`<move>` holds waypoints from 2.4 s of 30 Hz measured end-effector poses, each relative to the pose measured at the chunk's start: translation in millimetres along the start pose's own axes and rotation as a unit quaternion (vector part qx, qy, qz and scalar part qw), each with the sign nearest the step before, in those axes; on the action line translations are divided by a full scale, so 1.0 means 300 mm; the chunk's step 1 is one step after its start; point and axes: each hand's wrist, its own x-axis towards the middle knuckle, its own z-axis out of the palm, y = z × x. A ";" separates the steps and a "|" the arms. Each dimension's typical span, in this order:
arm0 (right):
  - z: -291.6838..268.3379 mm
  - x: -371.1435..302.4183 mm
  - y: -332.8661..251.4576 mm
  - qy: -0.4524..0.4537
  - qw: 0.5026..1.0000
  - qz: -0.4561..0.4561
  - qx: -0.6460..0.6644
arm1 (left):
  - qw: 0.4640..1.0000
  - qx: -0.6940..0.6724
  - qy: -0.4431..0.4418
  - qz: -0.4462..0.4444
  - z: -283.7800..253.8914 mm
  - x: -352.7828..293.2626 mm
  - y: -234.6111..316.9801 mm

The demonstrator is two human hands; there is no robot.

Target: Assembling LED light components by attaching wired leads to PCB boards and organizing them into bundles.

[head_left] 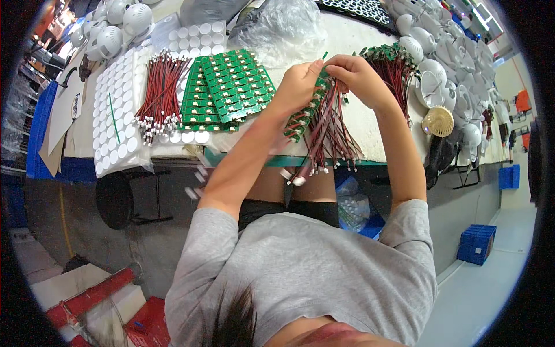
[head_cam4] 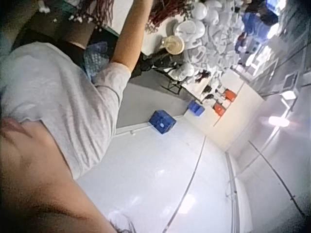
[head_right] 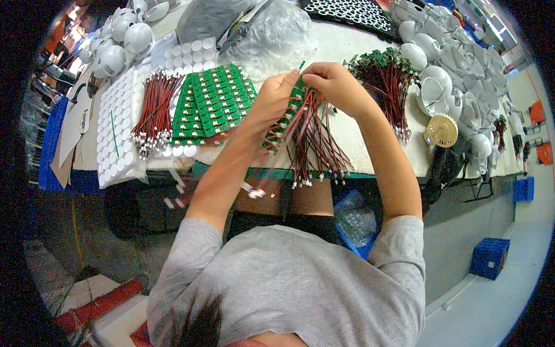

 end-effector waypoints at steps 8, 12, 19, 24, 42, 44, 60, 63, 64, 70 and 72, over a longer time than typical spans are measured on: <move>-0.009 -0.010 0.043 0.043 0.995 0.003 0.094 | 0.991 0.113 0.058 -0.046 -0.005 0.001 -0.010; 0.016 -0.007 0.037 0.021 0.999 -0.012 0.037 | 0.970 0.224 0.089 0.041 -0.008 -0.003 0.003; 0.038 0.006 0.025 -0.003 0.999 0.039 -0.005 | 0.945 0.309 0.072 0.076 -0.007 -0.005 -0.014; 0.067 -0.005 0.026 -0.011 0.999 -0.006 -0.044 | 0.947 0.309 0.042 0.074 -0.001 -0.011 0.006; -0.045 -0.061 -0.007 0.037 0.988 -0.075 0.131 | 0.845 -0.446 -0.268 -0.122 -0.024 -0.008 -0.009; -0.065 -0.064 -0.001 0.060 0.982 -0.048 0.170 | 0.906 -0.361 -0.200 -0.091 -0.029 -0.014 0.033; -0.016 -0.040 0.013 0.064 0.993 -0.045 0.094 | 0.965 -0.210 -0.136 -0.079 -0.030 -0.020 0.033; -0.023 -0.049 -0.004 0.071 0.989 -0.082 0.102 | 0.893 -0.397 -0.191 -0.095 -0.042 -0.002 0.005; -0.032 -0.055 -0.005 0.079 0.988 -0.069 0.115 | 0.885 -0.420 -0.180 -0.086 -0.040 -0.002 0.001; 0.003 -0.052 0.010 0.093 0.993 -0.058 0.045 | 0.998 0.017 0.040 0.048 -0.012 0.000 0.005; 0.023 -0.039 0.021 0.123 0.989 -0.078 -0.029 | 0.993 0.103 0.026 0.044 -0.018 -0.013 0.011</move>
